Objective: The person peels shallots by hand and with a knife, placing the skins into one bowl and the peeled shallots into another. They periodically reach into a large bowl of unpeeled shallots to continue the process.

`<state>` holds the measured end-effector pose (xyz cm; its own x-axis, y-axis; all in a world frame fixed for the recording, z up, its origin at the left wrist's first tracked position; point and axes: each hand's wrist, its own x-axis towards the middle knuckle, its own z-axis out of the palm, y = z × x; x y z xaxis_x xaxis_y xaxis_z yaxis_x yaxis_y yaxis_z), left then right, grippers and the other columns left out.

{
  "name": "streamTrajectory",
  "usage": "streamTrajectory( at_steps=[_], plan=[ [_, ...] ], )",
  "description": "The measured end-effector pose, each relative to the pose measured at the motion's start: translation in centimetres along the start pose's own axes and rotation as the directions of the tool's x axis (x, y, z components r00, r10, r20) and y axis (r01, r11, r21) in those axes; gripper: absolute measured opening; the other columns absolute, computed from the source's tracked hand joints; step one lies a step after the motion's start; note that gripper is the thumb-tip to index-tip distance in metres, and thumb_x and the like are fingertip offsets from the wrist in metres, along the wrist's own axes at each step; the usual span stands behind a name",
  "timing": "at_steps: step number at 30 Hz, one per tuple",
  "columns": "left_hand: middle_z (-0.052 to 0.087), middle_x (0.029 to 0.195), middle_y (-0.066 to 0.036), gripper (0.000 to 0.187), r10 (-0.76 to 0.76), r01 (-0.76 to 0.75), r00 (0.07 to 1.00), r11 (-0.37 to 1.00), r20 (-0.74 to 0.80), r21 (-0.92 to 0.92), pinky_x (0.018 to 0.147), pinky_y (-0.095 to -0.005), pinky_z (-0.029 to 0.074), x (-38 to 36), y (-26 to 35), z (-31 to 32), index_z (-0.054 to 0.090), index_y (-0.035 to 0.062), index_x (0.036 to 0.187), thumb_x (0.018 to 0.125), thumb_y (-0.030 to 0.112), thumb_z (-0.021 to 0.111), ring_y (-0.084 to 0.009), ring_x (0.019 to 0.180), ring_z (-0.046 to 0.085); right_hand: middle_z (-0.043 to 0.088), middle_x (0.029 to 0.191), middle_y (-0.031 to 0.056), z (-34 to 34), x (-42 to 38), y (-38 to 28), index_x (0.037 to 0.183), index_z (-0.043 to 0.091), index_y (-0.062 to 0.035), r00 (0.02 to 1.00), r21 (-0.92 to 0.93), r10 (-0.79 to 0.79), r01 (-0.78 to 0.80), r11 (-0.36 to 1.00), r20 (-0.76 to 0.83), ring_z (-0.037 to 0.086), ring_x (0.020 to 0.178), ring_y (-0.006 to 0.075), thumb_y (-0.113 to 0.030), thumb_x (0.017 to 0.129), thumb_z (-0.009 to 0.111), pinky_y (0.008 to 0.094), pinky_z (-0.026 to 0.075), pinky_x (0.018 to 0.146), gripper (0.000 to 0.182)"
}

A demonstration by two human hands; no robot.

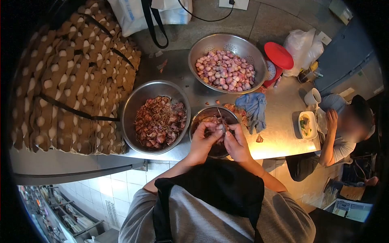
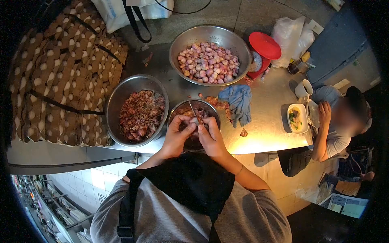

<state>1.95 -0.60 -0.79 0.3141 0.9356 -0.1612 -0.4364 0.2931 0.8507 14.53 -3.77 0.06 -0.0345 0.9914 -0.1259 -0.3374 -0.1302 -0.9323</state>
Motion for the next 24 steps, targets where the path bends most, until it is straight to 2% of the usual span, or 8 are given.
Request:
streamTrajectory(
  at_steps=[5,8,14,16,17,20,23,24],
  plan=[
    [0.053,0.099,-0.006,0.026,-0.071,0.075,0.996,0.991,0.048,-0.109,0.08,-0.0269,0.046,0.4,-0.1,-0.6,0.046,0.0019,0.109,0.084,0.005,0.053,-0.0117,0.092,0.051,0.033,0.052,-0.0012,-1.0,-0.3,-2.6,0.095,0.034,-0.0112,0.97,0.063,0.199,-0.209,0.976,0.138,0.029,0.04,0.006,-0.019,0.092,0.036,0.0186,0.024,0.036,0.009],
    [0.053,0.105,-0.006,0.024,-0.062,0.069,0.99,0.996,0.127,-0.051,0.083,-0.0295,0.044,0.3,0.5,-0.8,0.046,0.0038,0.111,0.087,0.008,0.048,-0.0139,0.098,0.051,0.033,0.051,-0.0004,-1.6,0.1,-3.1,0.095,0.035,-0.0125,0.962,0.095,0.213,-0.231,0.968,0.169,0.027,0.036,0.0066,-0.022,0.093,0.034,0.0195,0.023,0.033,0.009],
    [0.054,0.103,-0.004,0.027,-0.174,0.189,0.978,0.973,0.117,-0.133,0.08,-0.0294,0.045,-0.3,2.8,-0.6,0.045,0.007,0.114,0.088,0.012,0.048,-0.0115,0.094,0.053,0.033,0.05,-0.0003,-3.6,1.0,-2.3,0.099,0.036,-0.0118,0.986,0.051,0.162,-0.163,0.985,0.031,0.026,0.035,0.0063,-0.022,0.092,0.036,0.0196,0.023,0.032,0.012],
    [0.054,0.102,-0.003,0.027,-0.126,0.137,0.989,0.979,0.081,-0.154,0.08,-0.0298,0.045,-0.4,3.2,-0.6,0.044,0.0082,0.115,0.088,0.013,0.048,-0.0118,0.094,0.053,0.033,0.05,-0.0004,-3.7,1.1,-2.5,0.102,0.036,-0.0118,0.979,-0.014,0.2,-0.2,0.98,0.027,0.026,0.035,0.0064,-0.021,0.092,0.036,0.0199,0.023,0.032,0.013],
    [0.054,0.102,-0.003,0.027,-0.103,0.112,0.993,0.98,0.063,-0.164,0.079,-0.03,0.045,-0.4,3.3,-0.7,0.044,0.0089,0.115,0.088,0.013,0.048,-0.012,0.094,0.053,0.034,0.051,-0.001,-4.0,0.9,-1.9,0.118,0.033,-0.0124,0.972,-0.029,0.229,-0.227,0.973,0.049,0.029,0.038,0.0064,-0.016,0.092,0.037,0.0196,0.025,0.034,0.027],
    [0.054,0.099,-0.003,0.021,-0.133,0.14,0.99,0.971,0.054,-0.191,0.079,-0.0298,0.045,0.0,3.5,-0.9,0.047,0.0108,0.109,0.088,0.011,0.047,-0.0126,0.091,0.052,0.034,0.053,-0.0014,-1.9,0.2,-2.9,0.134,0.019,-0.0153,0.977,-0.102,0.197,-0.189,0.977,0.08,0.032,0.042,0.0061,-0.012,0.091,0.037,0.0191,0.027,0.037,0.046],
    [0.054,0.097,-0.003,0.016,-0.075,0.083,0.996,0.962,0.042,-0.259,0.08,-0.029,0.045,0.2,3.0,-0.9,0.049,0.0101,0.102,0.086,0.007,0.049,-0.0127,0.092,0.052,0.043,0.069,-0.0033,-1.3,-0.2,-2.4,0.135,0.022,-0.011,0.978,-0.025,0.11,-0.108,0.994,0.176,0.037,0.052,0.0056,-0.01,0.091,0.037,0.0172,0.03,0.046,0.047],
    [0.054,0.098,-0.003,0.014,-0.067,0.072,0.997,0.963,0.025,-0.261,0.08,-0.0286,0.045,0.1,3.0,-0.8,0.049,0.0092,0.1,0.085,0.006,0.05,-0.0126,0.091,0.053,0.043,0.086,-0.0001,-1.3,-0.5,-2.2,0.134,0.024,-0.0086,0.976,-0.055,0.116,-0.107,0.993,0.182,0.04,0.066,0.0078,-0.011,0.091,0.037,0.0182,0.032,0.057,0.045]
  ],
)
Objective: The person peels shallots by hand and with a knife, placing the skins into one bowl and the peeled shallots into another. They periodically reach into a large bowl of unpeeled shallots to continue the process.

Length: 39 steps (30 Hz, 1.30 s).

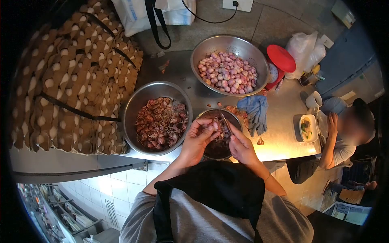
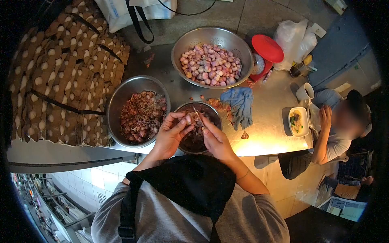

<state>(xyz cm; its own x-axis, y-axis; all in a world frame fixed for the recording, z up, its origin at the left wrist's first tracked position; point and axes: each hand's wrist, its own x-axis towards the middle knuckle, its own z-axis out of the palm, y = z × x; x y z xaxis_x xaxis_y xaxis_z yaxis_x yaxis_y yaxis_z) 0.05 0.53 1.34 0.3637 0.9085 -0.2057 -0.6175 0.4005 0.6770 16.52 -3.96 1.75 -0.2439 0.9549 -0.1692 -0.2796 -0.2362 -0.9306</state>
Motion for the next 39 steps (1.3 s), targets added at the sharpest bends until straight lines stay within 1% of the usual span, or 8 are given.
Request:
streamTrajectory(
  at_steps=[3,5,14,18,20,23,35,39],
  plan=[
    [0.054,0.099,-0.004,0.013,0.029,-0.028,0.999,1.0,-0.026,0.007,0.08,-0.027,0.045,-0.1,-0.2,0.3,0.048,0.0071,0.094,0.083,0.003,0.054,-0.0122,0.09,0.054,0.04,0.124,0.0081,0.5,-0.5,0.3,0.132,0.029,-0.0038,0.999,-0.169,-0.035,0.035,0.985,-0.001,0.044,0.103,0.014,-0.012,0.091,0.038,0.0221,0.033,0.086,0.043],
    [0.054,0.098,-0.004,0.014,0.045,-0.045,0.999,0.999,-0.026,0.024,0.08,-0.0253,0.045,-0.2,-0.3,0.3,0.049,0.0066,0.093,0.082,0.001,0.055,-0.0116,0.09,0.053,0.039,0.13,0.0133,0.8,0.4,1.1,0.132,0.028,-0.0041,0.938,-0.429,-0.341,0.334,0.839,0.063,0.041,0.117,0.0209,-0.014,0.09,0.039,0.0274,0.031,0.094,0.044],
    [0.055,0.098,-0.006,0.016,0.118,-0.117,0.993,0.992,-0.009,0.045,0.081,-0.0248,0.044,-0.5,-0.4,0.5,0.05,0.0047,0.092,0.08,-0.002,0.056,-0.0111,0.089,0.054,0.047,0.122,0.0177,1.1,-0.3,-0.3,0.128,0.035,-0.0031,0.944,-0.718,-0.327,0.252,0.649,0.035,0.047,0.111,0.028,-0.016,0.09,0.04,0.0307,0.038,0.089,0.04],
    [0.055,0.098,-0.006,0.015,0.109,-0.108,0.994,0.992,-0.005,0.061,0.083,-0.0261,0.044,-0.5,-0.3,0.6,0.05,0.0048,0.092,0.08,-0.003,0.055,-0.0119,0.091,0.054,0.056,0.091,0.0071,0.0,-0.3,0.8,0.126,0.038,-0.0034,0.992,-0.326,-0.121,0.103,0.94,-0.036,0.055,0.071,0.0156,-0.015,0.091,0.04,0.024,0.042,0.06,0.037],
    [0.056,0.099,-0.006,0.015,0.095,-0.095,0.995,0.993,0.015,0.065,0.085,-0.0268,0.044,-0.5,-0.3,0.5,0.05,0.0049,0.092,0.08,-0.004,0.055,-0.0124,0.093,0.054,0.051,0.075,-0.0004,-0.3,-0.2,0.8,0.126,0.039,-0.0038,0.999,0.026,-0.038,0.038,0.999,-0.02,0.045,0.054,0.0064,-0.015,0.091,0.04,0.0185,0.035,0.048,0.036],
    [0.055,0.101,-0.007,0.013,0.063,-0.065,0.996,0.998,0.063,0.027,0.087,-0.0292,0.043,-0.7,-0.1,0.5,0.05,0.005,0.093,0.082,-0.002,0.053,-0.0141,0.096,0.054,0.039,0.068,-0.0062,0.0,0.3,0.6,0.125,0.04,-0.0045,0.988,0.023,-0.057,0.06,0.998,-0.141,0.026,0.048,0.0016,-0.015,0.092,0.04,0.0158,0.021,0.043,0.035],
    [0.05,0.116,-0.007,0.018,-0.077,0.082,0.996,0.984,0.038,-0.16,0.091,-0.031,0.04,0.1,0.5,0.5,0.051,0.0052,0.103,0.086,0.005,0.048,-0.0174,0.103,0.051,0.047,0.083,-0.0031,0.0,0.0,0.6,0.132,0.029,-0.0058,0.995,0.136,-0.095,0.098,0.986,-0.027,0.033,0.057,0.0019,-0.014,0.092,0.038,0.0142,0.027,0.049,0.042],
    [0.053,0.108,-0.004,0.015,-0.036,0.033,0.999,0.989,-0.019,-0.146,0.089,-0.0287,0.041,0.1,-0.5,0.1,0.053,0.0079,0.1,0.085,0.005,0.05,-0.0134,0.1,0.051,0.048,0.113,0.0101,0.8,-0.2,1.4,0.13,0.032,-0.0034,0.989,-0.278,-0.149,0.141,0.95,-0.007,0.044,0.096,0.0153,-0.014,0.09,0.04,0.023,0.034,0.081,0.042]
  ],
)
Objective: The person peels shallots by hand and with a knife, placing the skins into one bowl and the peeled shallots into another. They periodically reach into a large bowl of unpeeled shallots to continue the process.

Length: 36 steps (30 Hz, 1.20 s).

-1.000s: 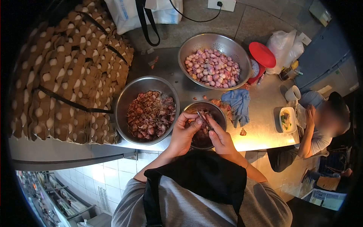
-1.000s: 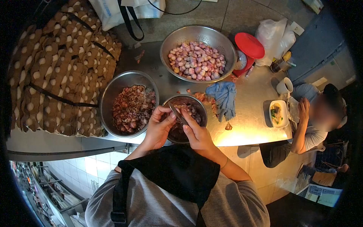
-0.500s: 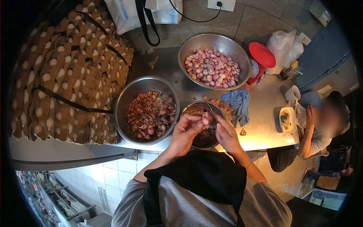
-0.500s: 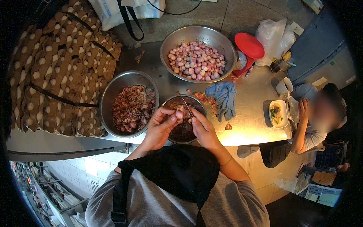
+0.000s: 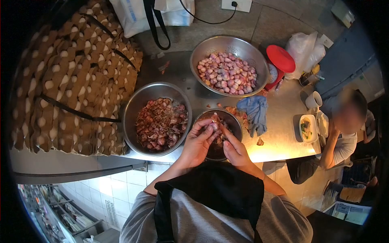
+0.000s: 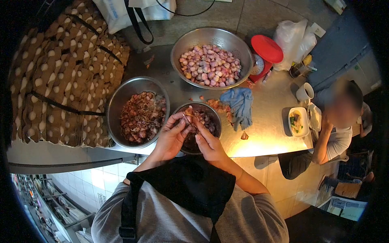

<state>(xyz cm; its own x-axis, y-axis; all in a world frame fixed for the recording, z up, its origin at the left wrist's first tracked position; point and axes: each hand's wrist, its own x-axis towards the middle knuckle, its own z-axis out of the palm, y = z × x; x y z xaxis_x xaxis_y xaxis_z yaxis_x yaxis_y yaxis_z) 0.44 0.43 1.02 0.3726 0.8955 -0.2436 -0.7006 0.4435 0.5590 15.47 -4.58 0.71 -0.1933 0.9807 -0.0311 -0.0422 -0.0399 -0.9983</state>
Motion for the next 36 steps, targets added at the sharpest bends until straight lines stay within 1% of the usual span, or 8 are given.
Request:
streamTrajectory(
  at_steps=[3,6,11,16,21,24,32,36],
  plan=[
    [0.054,0.101,-0.002,0.015,0.014,-0.014,1.0,1.0,0.001,0.004,0.087,-0.0277,0.041,0.1,-0.2,-0.2,0.054,0.0092,0.098,0.084,0.004,0.051,-0.0114,0.096,0.051,0.044,0.125,0.0158,0.5,0.5,-0.3,0.128,0.034,-0.0015,0.983,-0.205,-0.178,0.166,0.965,-0.041,0.039,0.118,0.0233,-0.013,0.09,0.042,0.029,0.028,0.097,0.041],
    [0.054,0.098,-0.001,0.015,0.035,-0.035,0.999,0.999,0.0,-0.003,0.086,-0.0276,0.042,0.0,-0.4,-0.1,0.053,0.0093,0.098,0.085,0.004,0.051,-0.0111,0.094,0.052,0.043,0.126,0.0159,0.3,0.9,-0.5,0.127,0.035,-0.0008,0.973,-0.352,-0.228,0.204,0.913,-0.027,0.039,0.118,0.0229,-0.013,0.089,0.042,0.0292,0.029,0.097,0.04],
    [0.054,0.099,-0.002,0.015,0.019,-0.019,1.0,0.999,-0.016,-0.028,0.086,-0.0276,0.041,-0.2,-0.3,0.2,0.052,0.009,0.099,0.085,0.004,0.05,-0.0118,0.095,0.052,0.042,0.127,0.0163,0.4,0.3,0.3,0.126,0.036,0.0,0.988,0.207,0.131,-0.112,0.972,-0.082,0.035,0.121,0.0226,-0.012,0.09,0.042,0.0295,0.025,0.099,0.039],
    [0.055,0.1,-0.003,0.015,0.036,-0.035,0.999,0.999,0.01,-0.027,0.086,-0.0274,0.041,0.0,-0.6,0.0,0.052,0.0088,0.099,0.085,0.004,0.05,-0.0124,0.097,0.052,0.048,0.115,0.0105,0.0,0.5,1.3,0.127,0.036,-0.0012,0.996,-0.122,-0.062,0.054,0.991,-0.068,0.05,0.091,0.0143,-0.013,0.091,0.04,0.0231,0.038,0.078,0.038],
    [0.052,0.108,-0.004,0.015,0.012,-0.009,0.999,0.999,0.046,-0.049,0.09,-0.0294,0.041,0.2,-0.5,-0.4,0.051,0.0078,0.1,0.086,0.004,0.048,-0.0138,0.1,0.051,0.047,0.082,-0.0018,0.2,0.6,0.6,0.127,0.037,-0.0034,0.997,0.254,0.029,-0.008,0.967,-0.078,0.031,0.052,0.0015,-0.015,0.092,0.039,0.0149,0.026,0.045,0.038],
    [0.051,0.11,-0.005,0.015,-0.008,0.013,0.998,0.996,0.057,-0.083,0.092,-0.0305,0.041,0.2,-0.3,0.0,0.049,0.0074,0.102,0.087,0.007,0.046,-0.0148,0.101,0.051,0.036,0.059,-0.0045,-0.1,1.0,0.7,0.129,0.033,-0.0021,0.995,0.299,0.051,-0.023,0.954,-0.086,0.03,0.045,0.0031,-0.015,0.091,0.039,0.0171,0.024,0.042,0.04],
    [0.051,0.108,-0.002,0.021,-0.153,0.159,0.986,0.981,0.064,-0.11,0.093,-0.0306,0.039,0.4,0.1,-0.1,0.048,0.0087,0.109,0.09,0.015,0.042,-0.0137,0.101,0.049,0.035,0.059,-0.0055,-0.2,0.9,0.2,0.129,0.033,-0.0034,0.996,0.327,0.068,-0.046,0.944,-0.056,0.03,0.045,0.0031,-0.016,0.092,0.038,0.0168,0.023,0.04,0.04],
    [0.052,0.104,-0.002,0.019,-0.077,0.081,0.994,0.995,0.071,-0.049,0.091,-0.0292,0.041,0.7,-0.2,-0.5,0.049,0.0084,0.107,0.089,0.013,0.044,-0.0135,0.098,0.05,0.033,0.055,-0.005,0.1,0.7,-0.5,0.129,0.033,-0.0032,0.996,0.291,0.078,-0.064,0.955,-0.034,0.03,0.043,0.004,-0.017,0.091,0.039,0.0175,0.024,0.04,0.04]
  ],
)
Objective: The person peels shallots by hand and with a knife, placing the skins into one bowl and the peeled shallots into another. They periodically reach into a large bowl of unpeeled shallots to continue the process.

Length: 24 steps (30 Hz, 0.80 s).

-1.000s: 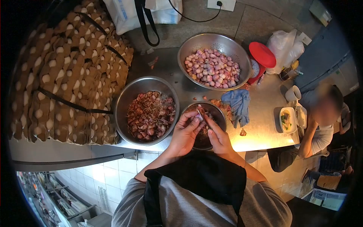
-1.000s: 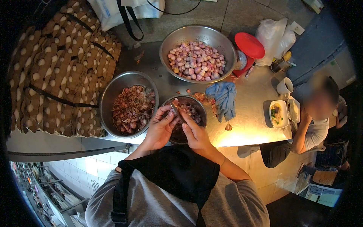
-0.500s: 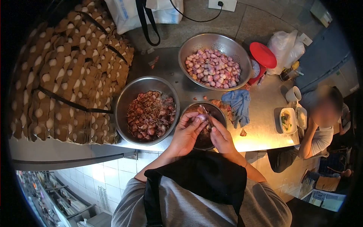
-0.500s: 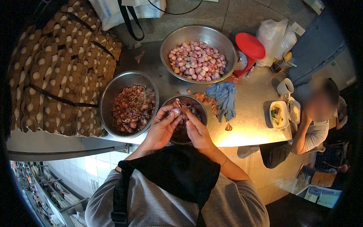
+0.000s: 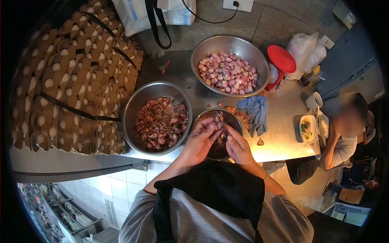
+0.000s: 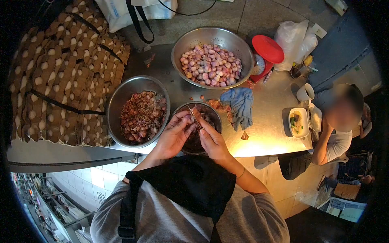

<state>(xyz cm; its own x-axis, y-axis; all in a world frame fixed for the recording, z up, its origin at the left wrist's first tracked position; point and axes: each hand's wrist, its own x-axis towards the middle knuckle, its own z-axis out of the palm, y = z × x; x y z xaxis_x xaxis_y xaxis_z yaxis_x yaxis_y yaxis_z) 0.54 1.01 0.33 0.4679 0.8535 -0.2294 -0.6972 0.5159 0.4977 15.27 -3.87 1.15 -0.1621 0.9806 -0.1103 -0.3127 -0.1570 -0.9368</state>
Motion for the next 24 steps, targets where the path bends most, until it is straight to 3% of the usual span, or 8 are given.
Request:
streamTrajectory(
  at_steps=[3,6,9,10,12,15,18,24],
  plan=[
    [0.052,0.101,-0.003,0.018,0.006,-0.006,1.0,1.0,-0.013,0.024,0.09,-0.0287,0.042,-0.1,0.0,-0.2,0.049,0.0079,0.105,0.088,0.012,0.046,-0.0137,0.099,0.05,0.037,0.066,-0.0065,-0.5,0.1,0.5,0.128,0.035,-0.0043,0.999,0.012,-0.033,0.033,0.999,-0.015,0.029,0.049,0.0013,-0.015,0.092,0.037,0.0156,0.023,0.043,0.038],
    [0.053,0.099,-0.003,0.018,-0.027,0.028,1.0,0.999,0.012,-0.036,0.089,-0.0285,0.043,0.0,0.4,-0.1,0.049,0.0075,0.104,0.087,0.011,0.047,-0.0141,0.098,0.051,0.038,0.065,-0.0061,-1.5,0.5,0.1,0.128,0.035,-0.0042,0.993,-0.038,0.008,-0.013,0.999,-0.118,0.029,0.049,0.0017,-0.016,0.093,0.037,0.0156,0.023,0.043,0.038],
    [0.054,0.099,-0.003,0.019,-0.042,0.041,0.999,0.997,-0.016,-0.072,0.09,-0.0289,0.043,-0.2,0.9,0.6,0.049,0.0071,0.106,0.087,0.01,0.046,-0.0141,0.097,0.052,0.037,0.063,-0.006,-2.4,0.7,0.3,0.127,0.036,-0.0038,0.984,-0.029,-0.047,0.043,0.999,-0.171,0.026,0.047,0.0011,-0.016,0.092,0.037,0.0156,0.02,0.042,0.037],
    [0.054,0.099,-0.003,0.019,-0.034,0.031,0.999,0.997,-0.037,-0.077,0.09,-0.0288,0.043,-0.2,0.9,0.5,0.049,0.0069,0.106,0.087,0.01,0.046,-0.014,0.096,0.053,0.051,0.077,0.0,-3.0,0.5,-0.1,0.128,0.035,-0.0029,0.994,-0.047,0.008,-0.013,0.999,-0.11,0.045,0.059,0.006,-0.016,0.092,0.038,0.0169,0.036,0.053,0.038],
    [0.054,0.1,-0.003,0.02,-0.016,0.011,0.998,0.996,-0.057,-0.086,0.09,-0.0283,0.043,0.0,0.6,0.2,0.048,0.0066,0.107,0.087,0.009,0.047,-0.0136,0.096,0.053,0.053,0.095,0.0058,-2.4,0.7,0.6,0.129,0.033,-0.0025,0.987,-0.307,-0.134,0.1,0.947,-0.09,0.05,0.081,0.0129,-0.016,0.091,0.038,0.0224,0.038,0.073,0.041],
    [0.054,0.102,-0.003,0.021,-0.006,0.0,0.997,0.996,-0.071,-0.089,0.089,-0.0279,0.043,0.3,0.0,-0.3,0.048,0.0067,0.108,0.087,0.008,0.048,-0.0129,0.096,0.052,0.043,0.125,0.0161,-0.8,-0.1,0.1,0.132,0.029,-0.0051,0.989,-0.453,-0.146,0.129,0.882,-0.002,0.039,0.119,0.0239,-0.016,0.09,0.039,0.0291,0.025,0.098,0.044],
    [0.053,0.104,-0.003,0.019,-0.032,0.022,0.993,0.995,-0.11,-0.094,0.089,-0.0287,0.041,0.1,-0.4,-0.3,0.048,0.0074,0.105,0.086,0.007,0.05,-0.0127,0.096,0.052,0.044,0.123,0.0201,0.1,0.2,-0.1,0.131,0.031,-0.0096,0.952,-0.648,-0.294,0.279,0.709,0.088,0.043,0.114,0.0308,-0.016,0.089,0.04,0.0307,0.034,0.093,0.043],
    [0.053,0.105,-0.002,0.015,-0.021,0.013,0.993,0.997,-0.114,-0.077,0.09,-0.0286,0.04,-0.4,-0.2,0.3,0.05,0.0076,0.1,0.085,0.006,0.051,-0.0133,0.1,0.05,0.047,0.118,0.018,0.2,0.3,-0.8,0.129,0.035,-0.0136,0.956,-0.768,-0.277,0.249,0.59,0.097,0.049,0.104,0.034,-0.018,0.089,0.041,0.0347,0.043,0.082,0.041]
  ],
)
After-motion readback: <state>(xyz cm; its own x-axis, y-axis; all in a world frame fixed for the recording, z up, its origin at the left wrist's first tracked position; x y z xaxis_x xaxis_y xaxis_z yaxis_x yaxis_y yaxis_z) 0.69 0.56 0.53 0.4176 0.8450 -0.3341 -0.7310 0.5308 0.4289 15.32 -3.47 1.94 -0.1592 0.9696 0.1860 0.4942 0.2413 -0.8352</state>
